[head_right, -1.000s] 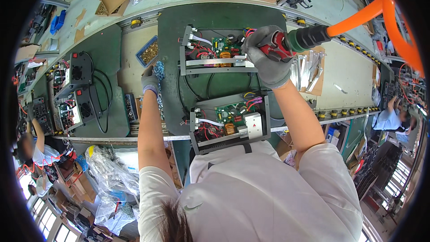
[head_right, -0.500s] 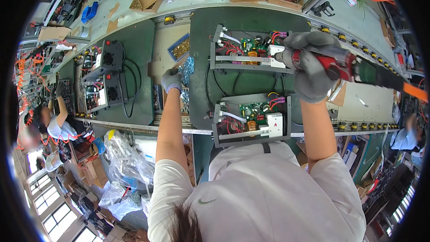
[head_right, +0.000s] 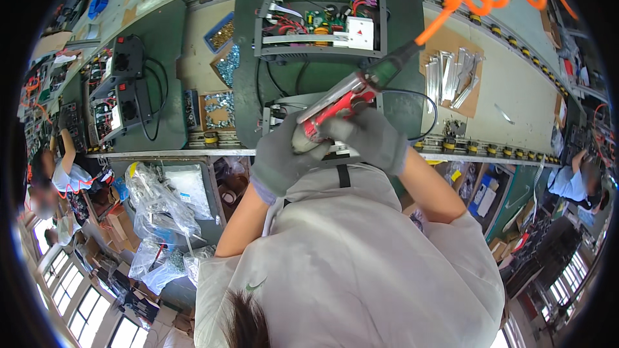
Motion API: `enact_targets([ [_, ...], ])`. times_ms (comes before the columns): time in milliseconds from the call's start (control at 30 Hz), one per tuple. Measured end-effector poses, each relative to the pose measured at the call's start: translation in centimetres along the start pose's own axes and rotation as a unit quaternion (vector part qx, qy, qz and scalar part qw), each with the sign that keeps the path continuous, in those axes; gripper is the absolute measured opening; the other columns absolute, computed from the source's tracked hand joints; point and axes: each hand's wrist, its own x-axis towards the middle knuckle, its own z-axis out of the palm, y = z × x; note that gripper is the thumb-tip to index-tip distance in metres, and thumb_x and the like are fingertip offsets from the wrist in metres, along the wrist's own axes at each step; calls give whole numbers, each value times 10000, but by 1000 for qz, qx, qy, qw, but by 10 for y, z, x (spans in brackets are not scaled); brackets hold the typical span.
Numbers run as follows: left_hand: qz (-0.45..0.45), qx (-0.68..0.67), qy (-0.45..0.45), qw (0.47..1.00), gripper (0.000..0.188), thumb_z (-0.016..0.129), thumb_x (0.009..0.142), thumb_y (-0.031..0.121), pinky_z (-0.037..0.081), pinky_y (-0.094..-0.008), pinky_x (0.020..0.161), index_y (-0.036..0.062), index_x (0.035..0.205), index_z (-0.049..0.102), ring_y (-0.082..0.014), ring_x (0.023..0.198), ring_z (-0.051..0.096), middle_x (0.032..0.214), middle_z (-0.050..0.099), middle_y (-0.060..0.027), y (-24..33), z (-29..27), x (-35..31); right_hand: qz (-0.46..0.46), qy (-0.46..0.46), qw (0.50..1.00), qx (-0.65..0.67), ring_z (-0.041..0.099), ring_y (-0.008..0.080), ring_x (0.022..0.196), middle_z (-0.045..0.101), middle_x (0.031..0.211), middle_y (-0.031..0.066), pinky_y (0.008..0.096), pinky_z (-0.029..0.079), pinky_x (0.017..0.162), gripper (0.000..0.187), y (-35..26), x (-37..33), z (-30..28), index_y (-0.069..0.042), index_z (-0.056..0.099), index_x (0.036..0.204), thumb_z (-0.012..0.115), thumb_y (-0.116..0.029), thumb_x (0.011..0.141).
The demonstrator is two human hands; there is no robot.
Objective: Assembling and wiring electronic components inside an inverter chassis using manual dexterity and an electric screwdriver.
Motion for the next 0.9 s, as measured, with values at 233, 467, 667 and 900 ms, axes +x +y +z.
enact_targets([
  [233, 123, 281, 10, 952, 454, 781, 746, 307, 492, -352, 590, 152, 1155, 662, -221, 648, 658, 849, 676, -58, 0, 26, -24, -311, -1, 819, -482, 666, 277, 843, 680, 865, 118, 395, 520, 723, 212, -15, 5, -18, -81, 697, 920, 692, -286, 864],
  [467, 190, 277, 27, 941, 512, 775, 709, 327, 462, -397, 827, 156, 1176, 655, -244, 934, 623, 961, 640, -28, -23, 39, -36, 42, -392, 855, -339, 687, 295, 978, 717, 1014, 124, 386, 528, 852, 493, 28, 18, -45, -92, 667, 1118, 774, -444, 791],
  [667, -30, 188, 238, 952, 1127, 796, 651, 696, 388, -532, 1049, 18, 1463, 408, -404, 1280, 427, 1434, 385, -242, -114, 24, -77, 106, -335, 814, -463, 689, 355, 947, 713, 959, 168, 434, 533, 877, 559, 48, 34, -63, -66, 637, 1109, 773, -425, 702],
  [900, -109, 137, 24, 984, 1537, 861, 421, 750, 320, -576, 1132, 57, 1586, 137, -526, 1435, 219, 1562, 139, -351, -148, 34, -69, 141, -369, 761, -515, 692, 349, 936, 710, 959, 160, 440, 537, 847, 562, 48, 61, -36, -77, 629, 1135, 732, -437, 715],
])
